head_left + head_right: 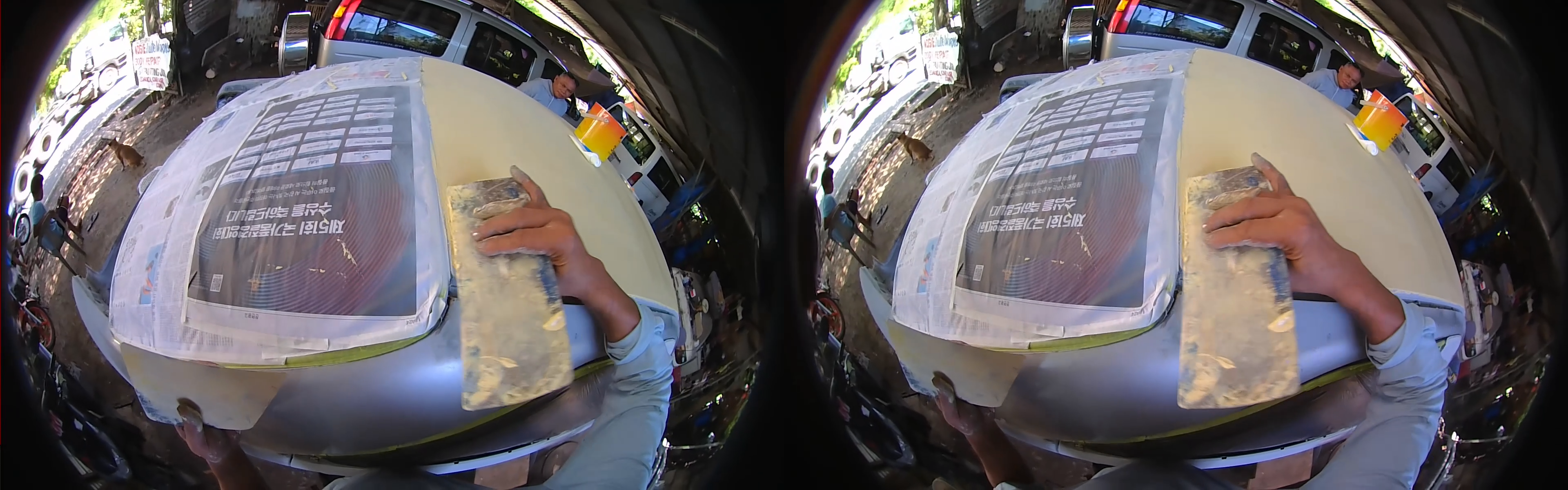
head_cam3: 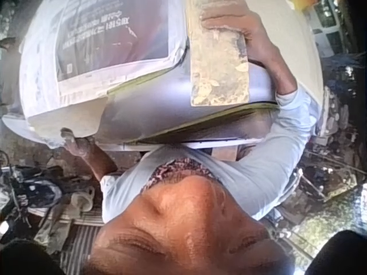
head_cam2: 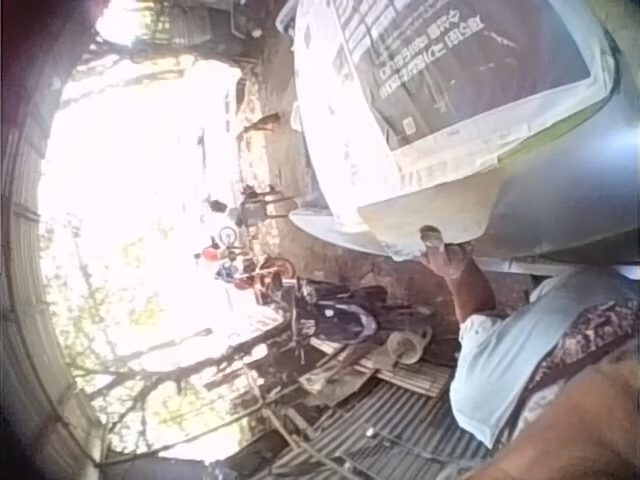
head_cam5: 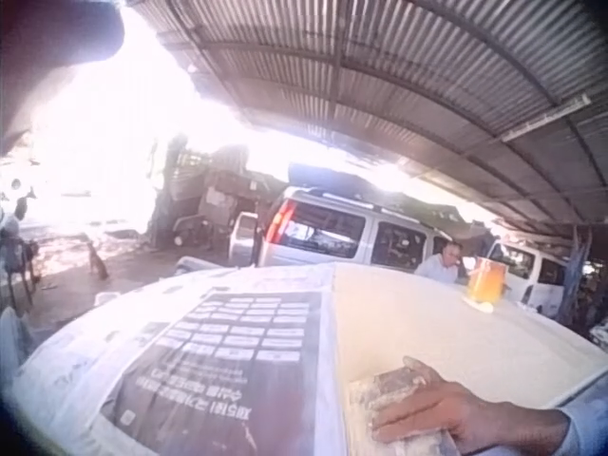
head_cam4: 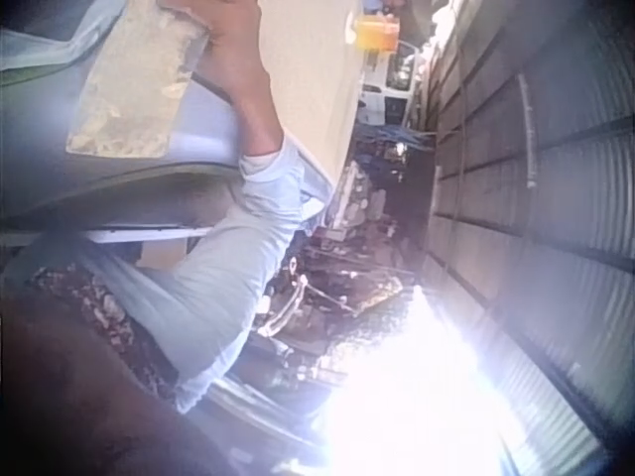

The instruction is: Apply and smooth body filler on a car roof using spatulas.

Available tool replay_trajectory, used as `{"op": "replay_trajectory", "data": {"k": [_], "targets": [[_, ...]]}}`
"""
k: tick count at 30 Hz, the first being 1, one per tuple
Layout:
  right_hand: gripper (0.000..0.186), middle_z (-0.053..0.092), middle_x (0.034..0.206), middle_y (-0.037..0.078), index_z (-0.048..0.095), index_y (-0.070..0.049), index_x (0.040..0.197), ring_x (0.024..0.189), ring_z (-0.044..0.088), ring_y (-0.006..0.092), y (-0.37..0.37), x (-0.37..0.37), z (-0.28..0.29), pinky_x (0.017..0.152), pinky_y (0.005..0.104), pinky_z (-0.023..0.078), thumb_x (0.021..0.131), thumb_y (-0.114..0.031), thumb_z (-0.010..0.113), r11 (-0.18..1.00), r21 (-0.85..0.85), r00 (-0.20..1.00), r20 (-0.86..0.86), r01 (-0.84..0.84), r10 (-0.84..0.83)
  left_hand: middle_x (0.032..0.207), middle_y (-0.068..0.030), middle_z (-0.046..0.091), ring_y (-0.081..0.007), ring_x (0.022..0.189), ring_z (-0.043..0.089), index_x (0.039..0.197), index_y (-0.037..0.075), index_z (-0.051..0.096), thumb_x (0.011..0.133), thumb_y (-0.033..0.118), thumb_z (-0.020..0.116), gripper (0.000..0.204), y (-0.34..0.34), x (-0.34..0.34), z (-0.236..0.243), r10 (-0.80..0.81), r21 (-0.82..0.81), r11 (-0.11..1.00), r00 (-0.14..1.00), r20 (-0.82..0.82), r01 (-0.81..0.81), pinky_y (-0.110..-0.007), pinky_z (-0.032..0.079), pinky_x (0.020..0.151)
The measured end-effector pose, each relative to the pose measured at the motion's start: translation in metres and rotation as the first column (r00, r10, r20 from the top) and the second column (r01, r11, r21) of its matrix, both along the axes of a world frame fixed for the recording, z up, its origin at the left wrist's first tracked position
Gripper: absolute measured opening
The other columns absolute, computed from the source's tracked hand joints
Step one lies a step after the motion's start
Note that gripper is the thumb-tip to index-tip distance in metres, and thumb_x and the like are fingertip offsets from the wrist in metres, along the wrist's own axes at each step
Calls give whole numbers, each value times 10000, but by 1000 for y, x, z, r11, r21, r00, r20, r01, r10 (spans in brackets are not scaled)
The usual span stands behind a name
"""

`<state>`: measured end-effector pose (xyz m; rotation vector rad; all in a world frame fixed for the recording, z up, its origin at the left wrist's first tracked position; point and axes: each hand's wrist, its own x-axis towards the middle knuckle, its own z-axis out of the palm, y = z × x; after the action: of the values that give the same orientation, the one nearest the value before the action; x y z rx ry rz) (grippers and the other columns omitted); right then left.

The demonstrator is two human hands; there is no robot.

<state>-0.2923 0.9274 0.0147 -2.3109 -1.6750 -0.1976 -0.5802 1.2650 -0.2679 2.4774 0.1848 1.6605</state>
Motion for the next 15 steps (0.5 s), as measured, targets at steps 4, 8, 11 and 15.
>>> {"op": "replay_trajectory", "data": {"k": [4, 8, 11, 15], "targets": [[222, 708, 975, 35, 735, -153, 908, 972, 662, 215, -12, 3, 1, 1136, 580, 152, 691, -148, 783, 1000, -30, 1000, -4, -1, 1, 1256, -191, 543, -258, 1076, 570, 1294, -67, 461, 982, 337, 485, 511, -11, -7, -13, -97, -755, 601, 962, 254, 260, -438, 485, 931], [227, 703, 999, 43, 729, -154, 942, 1011, 653, 219, -27, 0, 16, 1130, 579, 149, 718, -163, 763, 995, -89, 999, 2, 43, -43, 1263, -192, 537, -264, 1082, 569, 1328, -38, 437, 972, 359, 501, 537, 5, -8, -7, -108, -350, 926, 988, 111, 141, -442, 479, 936], [222, 703, 1003, 45, 730, -152, 946, 1023, 649, 215, -20, 4, 5, 1129, 574, 149, 726, -165, 756, 997, 74, 996, -85, 7, 0, 1269, -208, 533, -305, 1086, 573, 1342, -45, 416, 966, 357, 529, 562, 4, -10, 9, 175, 232, 957, 985, 17, -174, -460, 479, 930], [234, 701, 1019, 39, 729, -155, 948, 1036, 644, 215, -8, -2, -4, 1126, 575, 150, 718, -175, 768, 999, 47, 993, -116, 2, 3, 1350, -259, 433, -458, 1209, 491, 1375, -17, 363, 907, 298, 645, 631, 1, -18, -16, -162, -315, 935, 986, 32, 164, -573, 424, 993]]}}
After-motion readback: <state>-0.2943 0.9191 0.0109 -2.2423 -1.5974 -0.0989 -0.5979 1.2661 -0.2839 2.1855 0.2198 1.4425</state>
